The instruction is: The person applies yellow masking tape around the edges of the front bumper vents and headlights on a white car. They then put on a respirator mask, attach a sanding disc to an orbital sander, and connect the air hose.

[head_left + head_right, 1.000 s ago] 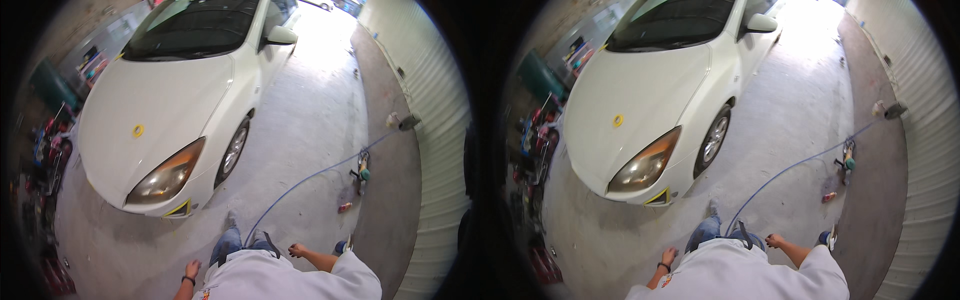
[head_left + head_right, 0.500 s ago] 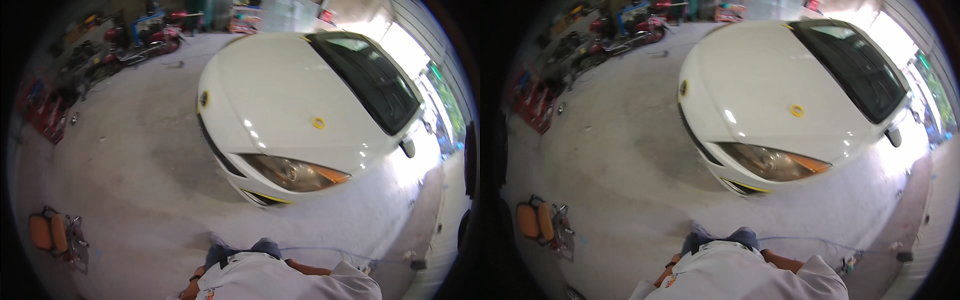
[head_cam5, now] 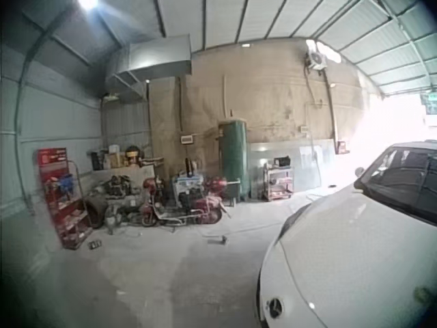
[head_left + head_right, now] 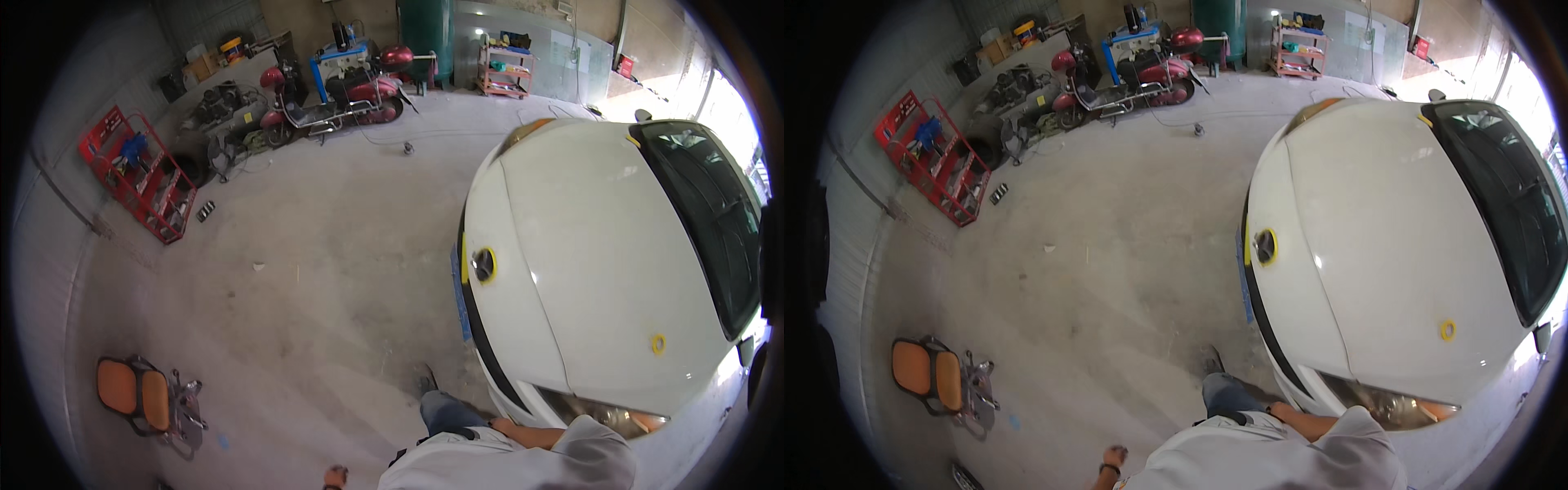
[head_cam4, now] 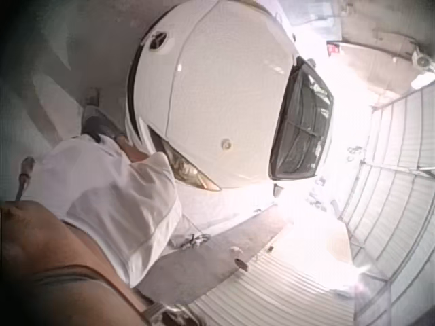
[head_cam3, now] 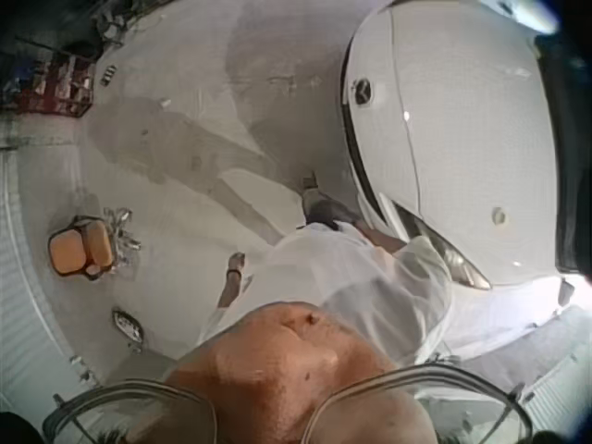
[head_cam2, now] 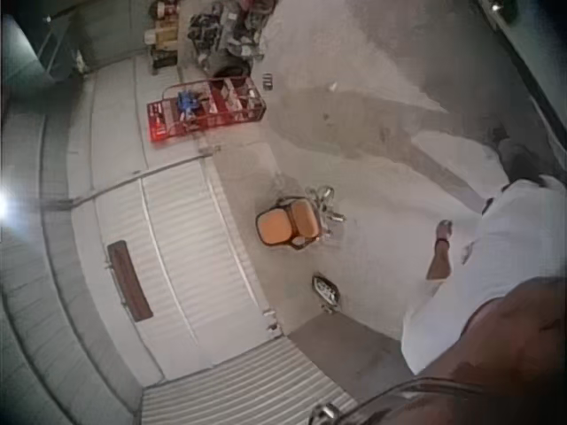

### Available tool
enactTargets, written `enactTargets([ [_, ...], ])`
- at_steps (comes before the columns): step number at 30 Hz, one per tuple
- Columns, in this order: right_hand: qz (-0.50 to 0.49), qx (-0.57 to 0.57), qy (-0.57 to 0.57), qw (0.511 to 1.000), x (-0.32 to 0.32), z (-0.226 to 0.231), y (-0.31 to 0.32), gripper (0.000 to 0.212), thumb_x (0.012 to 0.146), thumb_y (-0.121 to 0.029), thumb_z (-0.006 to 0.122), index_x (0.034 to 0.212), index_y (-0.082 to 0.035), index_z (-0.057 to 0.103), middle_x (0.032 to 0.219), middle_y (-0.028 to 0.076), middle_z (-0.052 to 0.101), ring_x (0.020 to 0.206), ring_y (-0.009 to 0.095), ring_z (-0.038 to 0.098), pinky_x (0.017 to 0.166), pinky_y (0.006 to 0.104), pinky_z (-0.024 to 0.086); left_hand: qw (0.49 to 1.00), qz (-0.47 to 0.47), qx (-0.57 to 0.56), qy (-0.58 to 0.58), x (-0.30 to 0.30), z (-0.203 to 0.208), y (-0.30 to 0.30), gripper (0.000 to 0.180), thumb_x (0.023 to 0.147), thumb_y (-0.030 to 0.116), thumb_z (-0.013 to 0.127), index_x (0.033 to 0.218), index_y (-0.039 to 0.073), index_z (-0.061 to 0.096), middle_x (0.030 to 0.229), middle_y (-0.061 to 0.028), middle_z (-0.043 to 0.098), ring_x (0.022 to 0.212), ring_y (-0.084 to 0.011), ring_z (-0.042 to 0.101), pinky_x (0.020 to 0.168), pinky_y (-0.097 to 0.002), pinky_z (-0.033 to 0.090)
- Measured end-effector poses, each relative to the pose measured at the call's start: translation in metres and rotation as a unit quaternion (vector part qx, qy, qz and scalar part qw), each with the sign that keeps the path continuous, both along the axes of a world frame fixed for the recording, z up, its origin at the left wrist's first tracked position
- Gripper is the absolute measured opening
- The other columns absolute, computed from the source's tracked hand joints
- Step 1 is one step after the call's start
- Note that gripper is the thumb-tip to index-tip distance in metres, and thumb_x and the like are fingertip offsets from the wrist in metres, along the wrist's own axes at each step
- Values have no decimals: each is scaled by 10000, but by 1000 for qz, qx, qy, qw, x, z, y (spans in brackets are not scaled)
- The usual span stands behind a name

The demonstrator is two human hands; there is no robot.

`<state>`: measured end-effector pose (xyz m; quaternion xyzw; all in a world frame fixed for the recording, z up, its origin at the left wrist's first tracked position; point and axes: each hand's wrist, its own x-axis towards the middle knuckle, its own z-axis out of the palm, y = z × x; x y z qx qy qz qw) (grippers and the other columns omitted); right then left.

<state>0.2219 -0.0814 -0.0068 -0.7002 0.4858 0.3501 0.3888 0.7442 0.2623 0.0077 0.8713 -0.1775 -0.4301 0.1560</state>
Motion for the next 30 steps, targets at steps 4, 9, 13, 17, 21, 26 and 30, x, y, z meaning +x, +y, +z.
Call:
enactTargets([
  [4,-18,10,-123,992,93,12,-141,389,965,-231,522,1263,-82,723,1274,238,694,1199,399,653,1021,491,500,991,-112,59,32,-7,22,-95,360,898,367,681,1101,82,768,1033,-133,772,955,-287,736,868,-442,572],
  [9,46,-73,-143,986,200,67,-341,435,933,-400,558,1136,-67,750,1156,225,727,1057,420,697,912,504,553,991,-109,47,61,32,15,-268,401,919,433,634,1112,109,770,1087,-138,764,1038,-298,716,917,-451,561],
  [13,9,-176,-155,972,271,53,-485,444,925,-440,576,1137,-86,742,1141,200,734,1029,397,704,897,495,559,989,-128,47,63,99,-36,-394,438,935,486,596,1121,130,772,1130,-143,758,1105,-307,700,955,-459,552],
  [17,1,-164,-125,978,321,51,-573,424,921,-406,599,1146,-66,715,1121,194,741,1008,374,714,886,499,562,972,-226,64,27,224,-81,-535,477,952,539,558,1130,152,774,1173,-147,752,1171,-315,684,994,-466,543],
  [21,-165,-52,-110,979,347,69,-619,389,927,-399,615,1084,-66,740,1069,176,754,969,379,719,845,474,575,914,-378,147,5,399,-59,-739,528,880,545,661,1161,110,766,1225,-152,730,1190,-368,660,1024,-453,530],
  [26,-308,-115,-107,938,391,35,-670,429,938,-431,588,1168,-112,760,1210,211,719,1136,417,677,985,500,539,961,-226,-104,-123,546,57,-1039,549,827,321,769,1286,38,665,1207,-184,739,1086,-349,709,967,-416,557],
  [30,-366,-16,-10,930,435,-28,-750,430,834,-389,731,1162,-115,777,1224,225,716,1141,402,691,921,480,565,938,-225,-189,-182,591,100,-1245,543,820,259,801,1294,40,650,1008,-132,790,946,-310,753,851,-408,593],
])
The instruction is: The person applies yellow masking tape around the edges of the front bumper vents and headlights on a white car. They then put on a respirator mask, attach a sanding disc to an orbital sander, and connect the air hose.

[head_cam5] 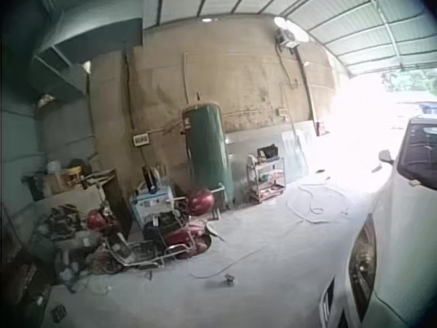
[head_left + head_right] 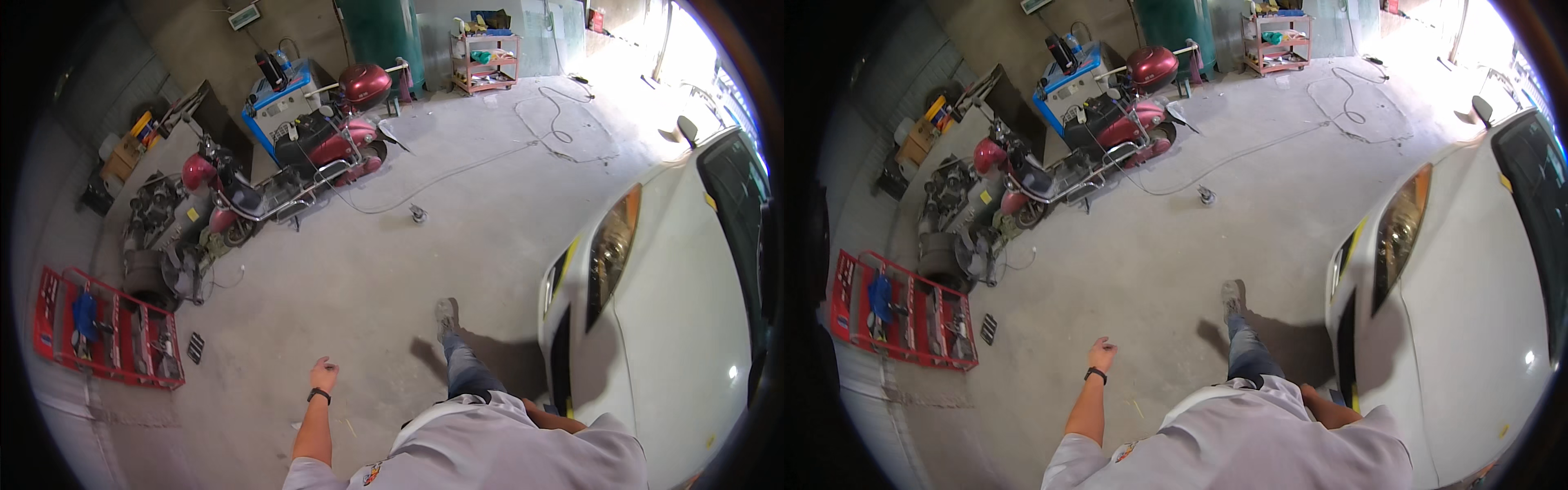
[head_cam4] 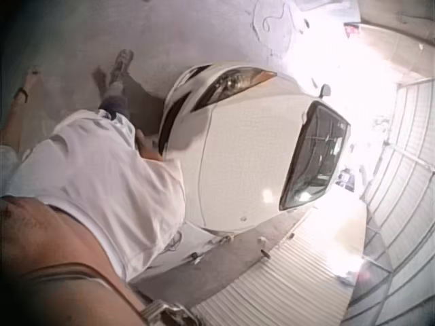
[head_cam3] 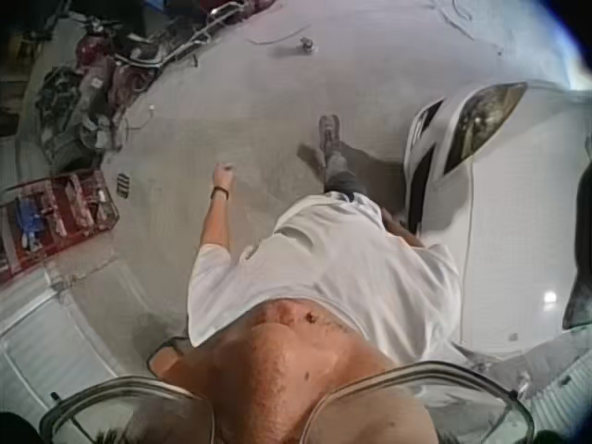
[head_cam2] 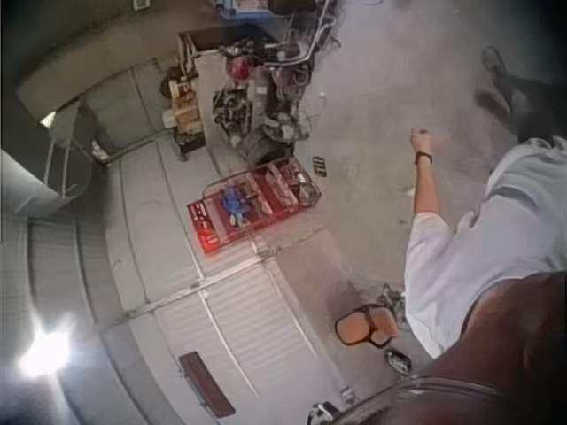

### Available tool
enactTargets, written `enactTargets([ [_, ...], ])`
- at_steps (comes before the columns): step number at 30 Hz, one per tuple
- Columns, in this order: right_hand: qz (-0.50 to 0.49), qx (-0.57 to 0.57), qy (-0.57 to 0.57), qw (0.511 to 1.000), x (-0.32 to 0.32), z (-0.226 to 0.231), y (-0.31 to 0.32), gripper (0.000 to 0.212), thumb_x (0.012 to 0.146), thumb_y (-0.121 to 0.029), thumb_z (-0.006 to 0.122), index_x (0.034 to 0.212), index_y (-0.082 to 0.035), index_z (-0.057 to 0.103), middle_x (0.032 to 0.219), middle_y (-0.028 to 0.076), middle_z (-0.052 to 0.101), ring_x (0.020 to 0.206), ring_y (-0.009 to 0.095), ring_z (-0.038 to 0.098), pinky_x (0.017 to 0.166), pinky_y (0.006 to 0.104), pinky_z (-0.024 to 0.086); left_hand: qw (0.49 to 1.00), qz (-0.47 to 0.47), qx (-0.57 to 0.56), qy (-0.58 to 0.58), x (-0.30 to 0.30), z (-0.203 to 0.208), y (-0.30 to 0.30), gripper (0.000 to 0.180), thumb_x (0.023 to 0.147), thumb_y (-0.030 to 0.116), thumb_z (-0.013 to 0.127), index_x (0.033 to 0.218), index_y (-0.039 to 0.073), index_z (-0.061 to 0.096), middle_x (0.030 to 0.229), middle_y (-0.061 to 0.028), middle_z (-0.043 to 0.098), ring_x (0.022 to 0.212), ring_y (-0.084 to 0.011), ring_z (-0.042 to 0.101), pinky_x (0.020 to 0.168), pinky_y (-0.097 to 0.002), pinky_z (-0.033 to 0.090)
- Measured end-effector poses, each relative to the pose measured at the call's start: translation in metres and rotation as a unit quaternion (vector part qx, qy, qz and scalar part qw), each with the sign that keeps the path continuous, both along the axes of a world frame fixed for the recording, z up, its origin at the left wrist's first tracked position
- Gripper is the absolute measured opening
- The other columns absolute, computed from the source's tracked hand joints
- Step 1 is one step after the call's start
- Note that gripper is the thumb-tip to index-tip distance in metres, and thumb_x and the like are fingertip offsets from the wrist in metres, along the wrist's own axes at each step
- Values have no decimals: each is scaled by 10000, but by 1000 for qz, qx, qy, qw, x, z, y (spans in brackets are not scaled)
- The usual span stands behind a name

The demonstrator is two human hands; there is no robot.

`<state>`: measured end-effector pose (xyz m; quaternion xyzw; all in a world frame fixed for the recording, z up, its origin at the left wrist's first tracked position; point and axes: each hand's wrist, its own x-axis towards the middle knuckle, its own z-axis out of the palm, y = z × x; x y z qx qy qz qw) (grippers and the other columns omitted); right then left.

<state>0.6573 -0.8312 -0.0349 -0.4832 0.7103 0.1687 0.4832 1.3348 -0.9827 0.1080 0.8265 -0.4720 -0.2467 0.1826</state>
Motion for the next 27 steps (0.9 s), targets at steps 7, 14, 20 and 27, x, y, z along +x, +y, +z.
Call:
enactTargets([
  [7,58,14,-71,996,71,7,-327,365,951,-376,613,1048,-67,781,1147,237,735,1095,369,713,894,500,551,976,-187,108,6,-46,-3,-188,825,762,307,879,1459,43,524,1343,-199,645,1171,-322,673,1011,-432,543],
  [14,-230,-313,-245,888,108,163,-676,275,948,-215,579,1031,-5,736,832,106,749,740,188,734,721,346,569,973,-202,109,-13,-35,17,-419,902,784,340,850,1523,37,430,1484,-245,510,1341,-399,530,1133,-461,454],
  [20,-180,-314,-106,926,125,109,-763,361,969,-358,618,1109,-40,717,902,114,764,823,250,732,762,394,554,970,-238,-30,-28,16,-9,-693,1015,765,260,867,1558,-13,296,1506,-291,426,1413,-444,420,1186,-472,383],
  [27,-275,-37,-27,960,215,79,-718,620,1006,-530,511,1369,-47,649,1342,179,684,1280,283,617,1075,384,452,961,-195,-187,-65,78,17,-1064,1098,725,274,905,1571,16,253,1532,-341,375,1454,-485,347,1219,-500,322],
])
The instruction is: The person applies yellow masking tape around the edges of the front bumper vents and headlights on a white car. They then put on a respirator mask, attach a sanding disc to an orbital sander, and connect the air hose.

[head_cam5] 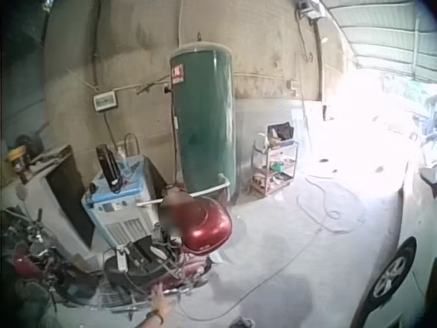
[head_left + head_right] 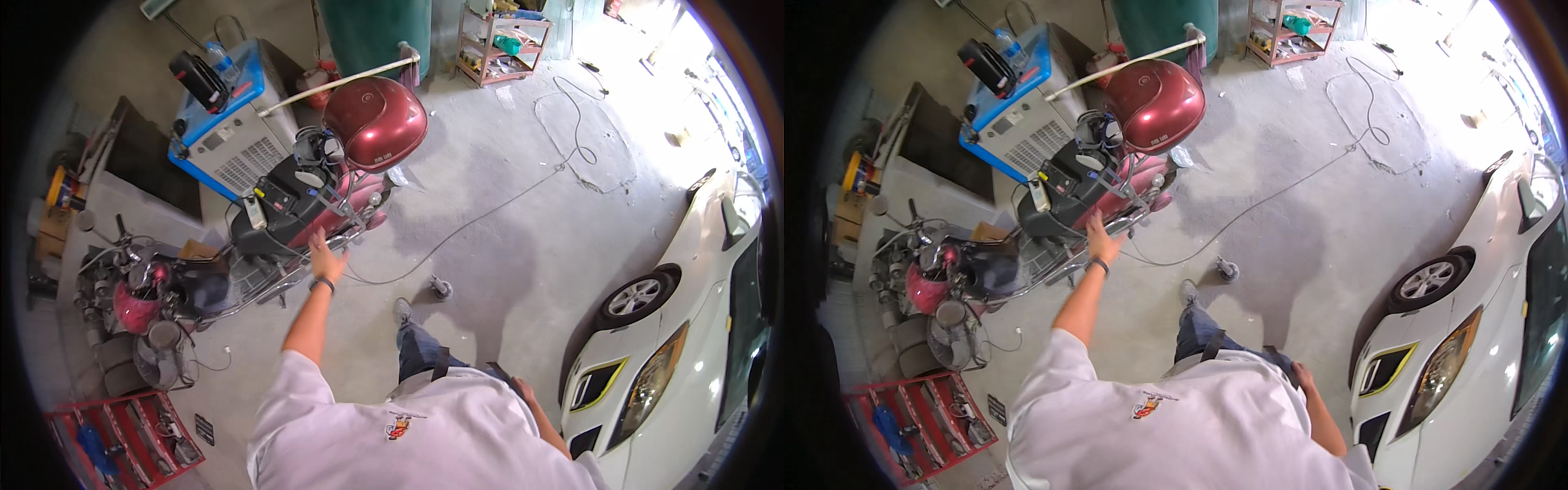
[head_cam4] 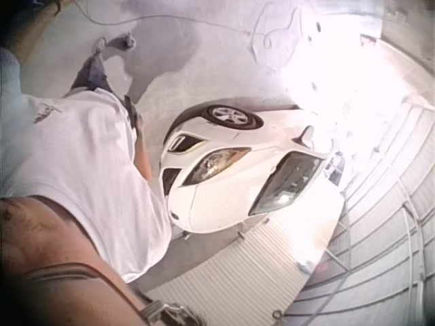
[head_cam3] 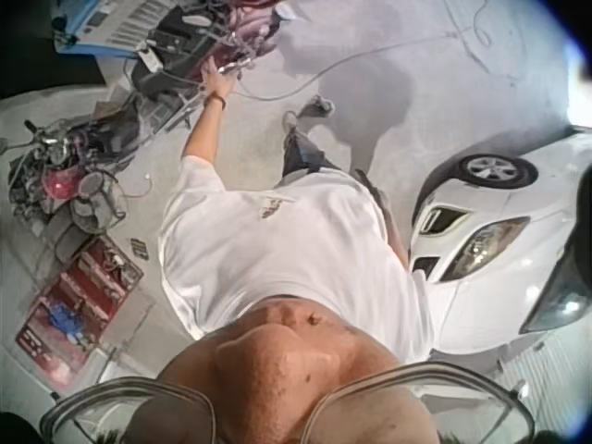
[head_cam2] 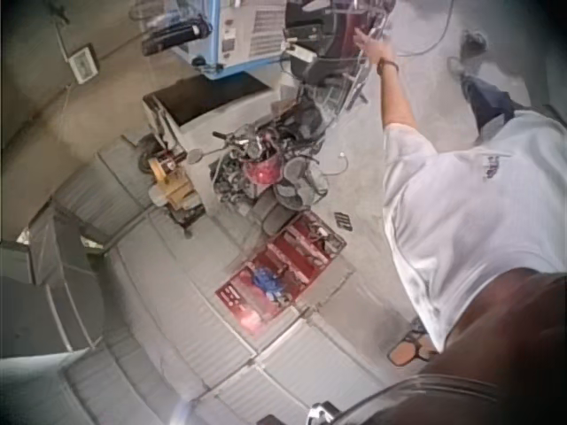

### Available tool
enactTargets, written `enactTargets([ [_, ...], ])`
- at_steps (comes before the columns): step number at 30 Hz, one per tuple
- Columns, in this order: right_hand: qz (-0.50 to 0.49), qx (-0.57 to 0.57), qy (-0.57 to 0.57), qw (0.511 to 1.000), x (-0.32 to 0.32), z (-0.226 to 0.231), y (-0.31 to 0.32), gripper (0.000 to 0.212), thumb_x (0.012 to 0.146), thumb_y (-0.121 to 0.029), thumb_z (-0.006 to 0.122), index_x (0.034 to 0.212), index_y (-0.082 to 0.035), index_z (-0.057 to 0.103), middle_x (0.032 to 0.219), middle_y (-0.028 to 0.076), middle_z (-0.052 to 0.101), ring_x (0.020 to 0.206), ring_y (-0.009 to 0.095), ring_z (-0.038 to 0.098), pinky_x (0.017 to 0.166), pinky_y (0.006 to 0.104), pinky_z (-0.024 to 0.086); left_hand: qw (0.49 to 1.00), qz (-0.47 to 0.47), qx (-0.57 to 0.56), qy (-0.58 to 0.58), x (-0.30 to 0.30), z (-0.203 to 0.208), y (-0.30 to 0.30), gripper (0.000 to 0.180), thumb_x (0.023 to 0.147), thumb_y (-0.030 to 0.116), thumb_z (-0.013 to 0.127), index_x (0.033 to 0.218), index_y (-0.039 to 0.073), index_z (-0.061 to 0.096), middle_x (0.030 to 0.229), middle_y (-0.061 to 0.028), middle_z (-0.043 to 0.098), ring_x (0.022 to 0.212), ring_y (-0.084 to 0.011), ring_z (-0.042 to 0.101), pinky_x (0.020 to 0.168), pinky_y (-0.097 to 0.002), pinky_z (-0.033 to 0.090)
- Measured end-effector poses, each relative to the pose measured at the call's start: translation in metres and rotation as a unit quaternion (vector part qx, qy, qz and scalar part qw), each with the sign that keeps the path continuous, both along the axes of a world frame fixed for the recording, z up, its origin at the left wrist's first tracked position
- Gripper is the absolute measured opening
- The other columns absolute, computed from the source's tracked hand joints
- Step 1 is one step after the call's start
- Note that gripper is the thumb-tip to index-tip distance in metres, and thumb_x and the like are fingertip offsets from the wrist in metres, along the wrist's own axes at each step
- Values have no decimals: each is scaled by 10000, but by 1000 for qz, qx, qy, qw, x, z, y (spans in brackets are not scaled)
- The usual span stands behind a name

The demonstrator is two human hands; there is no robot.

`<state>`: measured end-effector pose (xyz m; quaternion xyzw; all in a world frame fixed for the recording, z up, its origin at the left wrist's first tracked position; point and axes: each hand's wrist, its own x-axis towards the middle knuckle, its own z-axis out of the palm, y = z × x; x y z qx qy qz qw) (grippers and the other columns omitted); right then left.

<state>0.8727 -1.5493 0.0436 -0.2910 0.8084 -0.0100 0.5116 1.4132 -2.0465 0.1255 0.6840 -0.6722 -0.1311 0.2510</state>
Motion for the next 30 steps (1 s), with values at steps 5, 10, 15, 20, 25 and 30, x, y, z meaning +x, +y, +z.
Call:
enactTargets([
  [5,-24,42,15,999,48,110,-68,554,984,-496,605,1371,-103,662,1273,149,731,1202,290,683,1026,373,517,994,90,-49,43,34,27,-189,1164,683,317,931,1594,101,238,1558,-400,296,1440,-529,365,1205,-501,353],
  [10,-5,51,4,999,107,141,-131,529,988,-467,634,1346,-80,669,1275,143,732,1172,294,700,1003,388,537,995,75,-24,68,35,12,-240,1179,632,305,957,1560,79,266,1558,-332,323,1386,-499,440,1153,-498,429],
  [15,-34,24,-25,999,121,142,-143,475,983,-410,671,1310,-66,688,1158,154,768,1062,270,737,925,366,560,951,93,-100,277,42,16,-245,1025,652,268,971,1466,2,406,1371,-211,559,1219,-335,603,1061,-424,487],
  [20,-89,-30,-4,996,106,137,-143,426,987,-376,666,1267,-60,716,1107,143,780,1000,224,737,883,340,553,608,125,-120,775,79,119,-199,544,949,376,675,1346,14,591,1162,-138,708,1169,-323,673,859,-393,575],
  [25,-2,-33,-22,999,67,99,-159,452,967,-405,670,1269,-73,723,1137,151,776,1039,252,743,900,366,558,466,-60,-218,856,56,215,-99,859,841,614,639,1405,-26,532,1379,-206,605,1247,-397,608,985,-492,551],
  [30,116,-89,-17,989,10,78,-170,485,951,-436,650,1262,-70,716,1108,179,769,1021,336,738,882,418,566,534,-7,-74,842,-16,228,16,653,914,493,628,1311,-23,573,1256,-170,660,1118,-361,658,1050,-517,542],
])
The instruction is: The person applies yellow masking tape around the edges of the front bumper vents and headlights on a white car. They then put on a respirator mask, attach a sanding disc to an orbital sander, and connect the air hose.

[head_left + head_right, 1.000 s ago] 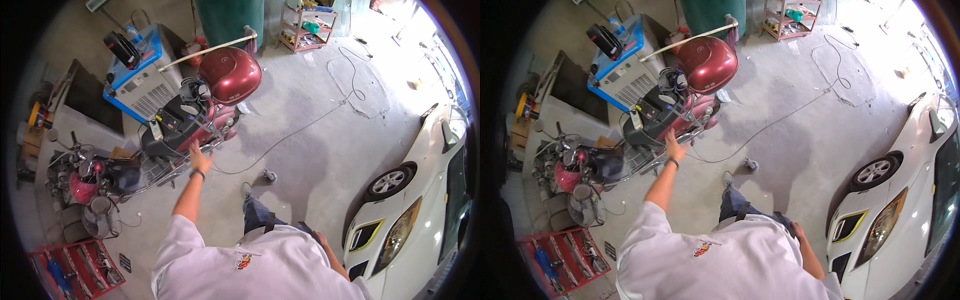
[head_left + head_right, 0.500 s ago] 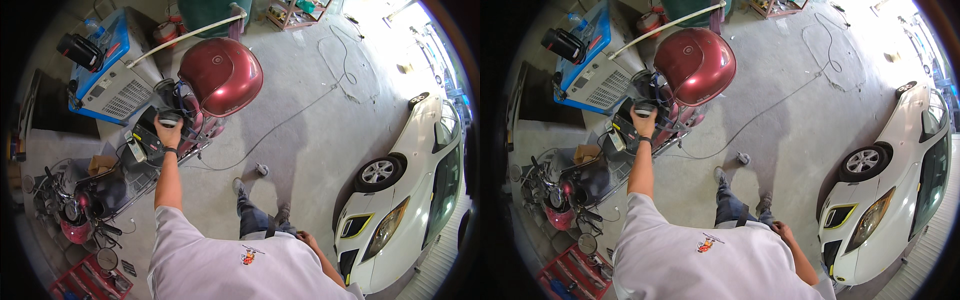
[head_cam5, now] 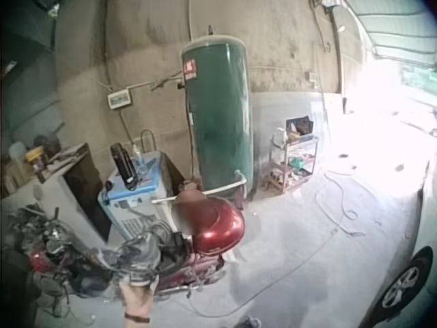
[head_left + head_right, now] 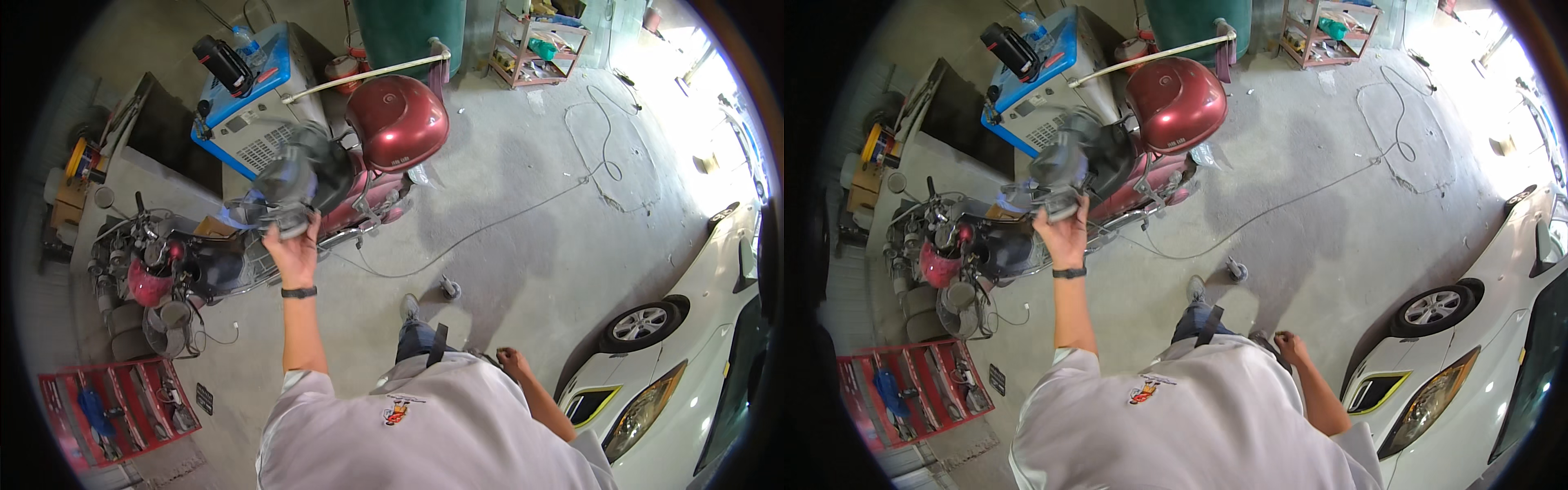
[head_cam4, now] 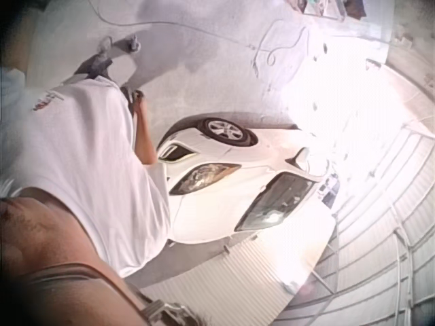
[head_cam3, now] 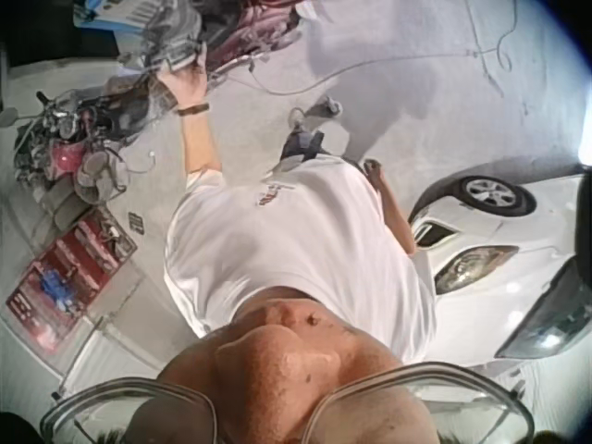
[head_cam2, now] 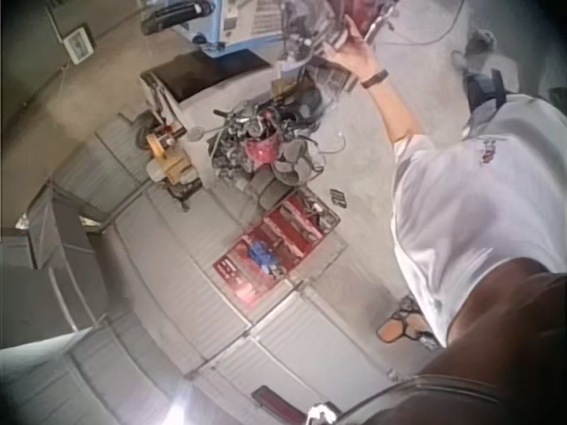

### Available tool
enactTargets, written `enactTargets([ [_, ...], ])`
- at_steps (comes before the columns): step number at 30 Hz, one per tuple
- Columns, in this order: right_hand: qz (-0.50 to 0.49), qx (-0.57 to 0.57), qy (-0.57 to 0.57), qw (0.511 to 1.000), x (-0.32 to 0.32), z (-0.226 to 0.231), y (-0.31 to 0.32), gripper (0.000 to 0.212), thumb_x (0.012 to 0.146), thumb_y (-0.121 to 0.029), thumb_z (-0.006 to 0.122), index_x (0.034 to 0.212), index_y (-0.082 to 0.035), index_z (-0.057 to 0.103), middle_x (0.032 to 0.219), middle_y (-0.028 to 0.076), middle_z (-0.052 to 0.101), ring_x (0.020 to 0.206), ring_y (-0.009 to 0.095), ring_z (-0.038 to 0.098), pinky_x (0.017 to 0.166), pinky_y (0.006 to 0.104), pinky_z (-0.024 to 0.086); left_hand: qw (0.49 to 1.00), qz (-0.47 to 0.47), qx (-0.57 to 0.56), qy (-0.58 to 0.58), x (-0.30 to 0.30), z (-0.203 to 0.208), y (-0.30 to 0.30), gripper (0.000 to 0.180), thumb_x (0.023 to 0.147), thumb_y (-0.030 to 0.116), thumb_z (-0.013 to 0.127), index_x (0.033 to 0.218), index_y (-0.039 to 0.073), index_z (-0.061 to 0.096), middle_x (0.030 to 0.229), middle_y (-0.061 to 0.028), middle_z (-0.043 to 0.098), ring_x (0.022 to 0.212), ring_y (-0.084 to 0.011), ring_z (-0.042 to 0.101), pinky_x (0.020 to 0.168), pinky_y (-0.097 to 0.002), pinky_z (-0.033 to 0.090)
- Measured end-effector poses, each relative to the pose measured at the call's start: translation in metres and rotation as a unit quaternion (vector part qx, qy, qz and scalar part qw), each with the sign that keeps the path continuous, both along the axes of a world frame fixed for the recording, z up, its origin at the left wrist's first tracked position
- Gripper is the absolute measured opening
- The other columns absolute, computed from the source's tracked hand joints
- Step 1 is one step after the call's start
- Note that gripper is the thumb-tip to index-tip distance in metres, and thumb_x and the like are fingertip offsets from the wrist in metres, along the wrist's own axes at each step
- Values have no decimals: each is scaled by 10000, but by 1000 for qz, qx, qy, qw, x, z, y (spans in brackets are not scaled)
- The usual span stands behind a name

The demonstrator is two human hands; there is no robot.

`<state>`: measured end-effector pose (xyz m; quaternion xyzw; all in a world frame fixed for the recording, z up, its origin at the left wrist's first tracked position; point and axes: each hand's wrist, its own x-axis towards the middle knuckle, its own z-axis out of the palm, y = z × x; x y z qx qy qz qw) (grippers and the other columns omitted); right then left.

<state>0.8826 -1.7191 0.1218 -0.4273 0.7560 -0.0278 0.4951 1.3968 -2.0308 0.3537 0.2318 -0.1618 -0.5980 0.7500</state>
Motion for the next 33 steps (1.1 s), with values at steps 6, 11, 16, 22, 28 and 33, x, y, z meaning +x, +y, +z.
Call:
enactTargets([
  [6,54,-183,-28,981,-35,77,-16,429,938,-320,683,1257,-34,679,1208,202,728,1119,424,676,948,487,540,976,-180,11,-126,-116,2,158,717,895,543,598,1378,15,562,1261,-165,671,1077,-358,678,1055,-536,535],
  [11,-114,-572,72,809,-56,220,9,406,883,-249,788,1190,-31,637,1209,164,620,1092,381,589,937,447,492,932,-345,23,-107,-233,48,214,833,835,606,616,1387,-13,542,1256,-200,669,1082,-387,679,1024,-562,537],
  [16,-276,-663,224,659,-97,320,106,384,785,-148,884,964,-40,562,921,102,509,722,237,475,622,337,416,857,-494,-91,-112,-322,81,233,850,818,627,639,1445,66,526,1331,-182,639,1135,-380,647,1000,-546,527],
  [22,-244,-670,255,653,-61,358,186,314,844,-87,815,1104,-33,648,1093,172,682,971,334,661,817,360,520,823,-539,-172,-50,-361,110,249,884,796,627,676,1511,147,475,1529,-104,516,1381,-360,507,1182,-586,355],
  [28,-379,-539,-32,752,6,351,217,534,1005,-395,684,1370,-10,629,1275,146,674,1168,209,615,1003,361,480,743,-656,-97,84,-353,81,280,767,819,518,647,1451,95,551,1487,-100,568,1393,-293,505,1221,-496,326],
  [33,-453,-498,-104,732,38,335,277,400,1046,-351,640,1243,-7,694,1028,32,710,990,118,622,925,299,479,694,-711,-54,106,-338,62,326,700,871,478,605,1429,58,564,1457,-100,595,1365,-268,531,1192,-440,362],
])
